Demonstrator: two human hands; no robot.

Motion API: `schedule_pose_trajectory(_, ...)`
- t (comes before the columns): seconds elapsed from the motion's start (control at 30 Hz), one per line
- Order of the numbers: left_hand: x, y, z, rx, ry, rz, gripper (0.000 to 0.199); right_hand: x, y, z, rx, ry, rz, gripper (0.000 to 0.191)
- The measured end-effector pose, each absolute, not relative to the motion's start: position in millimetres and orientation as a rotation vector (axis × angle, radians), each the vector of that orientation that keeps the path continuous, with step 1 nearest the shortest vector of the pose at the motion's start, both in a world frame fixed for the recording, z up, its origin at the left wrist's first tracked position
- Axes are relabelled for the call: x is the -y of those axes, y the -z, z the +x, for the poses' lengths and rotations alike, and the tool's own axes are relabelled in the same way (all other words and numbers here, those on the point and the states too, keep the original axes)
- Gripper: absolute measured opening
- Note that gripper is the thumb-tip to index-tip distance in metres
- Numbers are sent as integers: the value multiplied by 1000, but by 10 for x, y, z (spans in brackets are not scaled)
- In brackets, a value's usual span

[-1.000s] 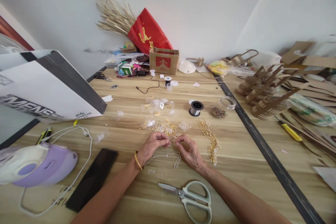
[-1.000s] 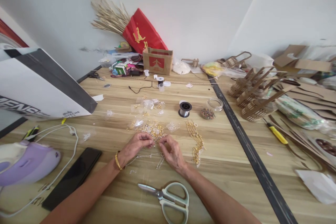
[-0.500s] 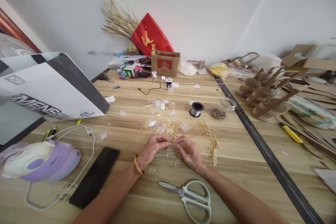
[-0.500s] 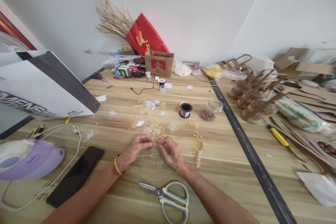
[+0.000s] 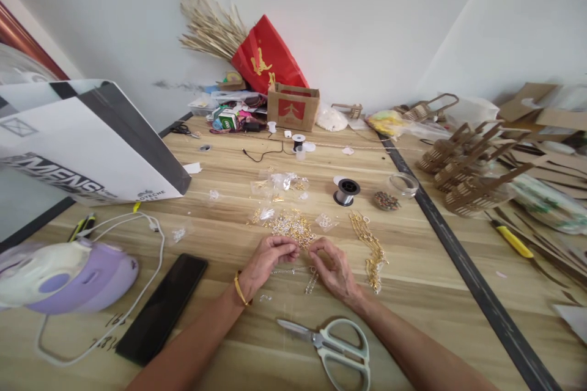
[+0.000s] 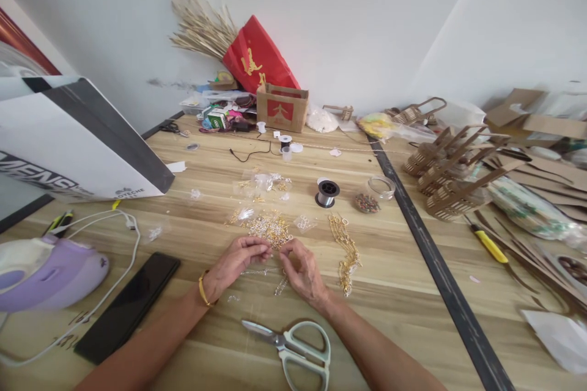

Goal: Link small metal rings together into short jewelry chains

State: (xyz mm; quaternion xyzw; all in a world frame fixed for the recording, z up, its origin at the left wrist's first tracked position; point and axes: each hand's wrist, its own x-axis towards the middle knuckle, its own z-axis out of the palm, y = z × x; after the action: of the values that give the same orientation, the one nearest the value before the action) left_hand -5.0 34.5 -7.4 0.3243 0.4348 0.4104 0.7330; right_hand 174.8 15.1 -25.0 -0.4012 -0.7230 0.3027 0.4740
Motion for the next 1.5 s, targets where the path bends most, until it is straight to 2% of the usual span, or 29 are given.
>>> schedule_pose_trajectory(0.53, -349, 110, -114, -1014, -929, 748, 29, -149, 215, 1739, 1775, -763, -1003, 9)
schedule_pose_trajectory(0.93, -381, 163, -136, -1324, -949, 1405, 9, -151, 219, 1741, 1777, -767, -1017, 9)
schedule_pose_trajectory(1.13, -374, 135, -136, -1340, -1022, 1579, 7, -152, 207, 1745, 1769, -779, -1042, 11)
schedule_pose_trajectory(1.5, -383, 111, -140, -1372, -906, 1695, 8, -185, 229, 1758, 1676, -794, -1099, 13)
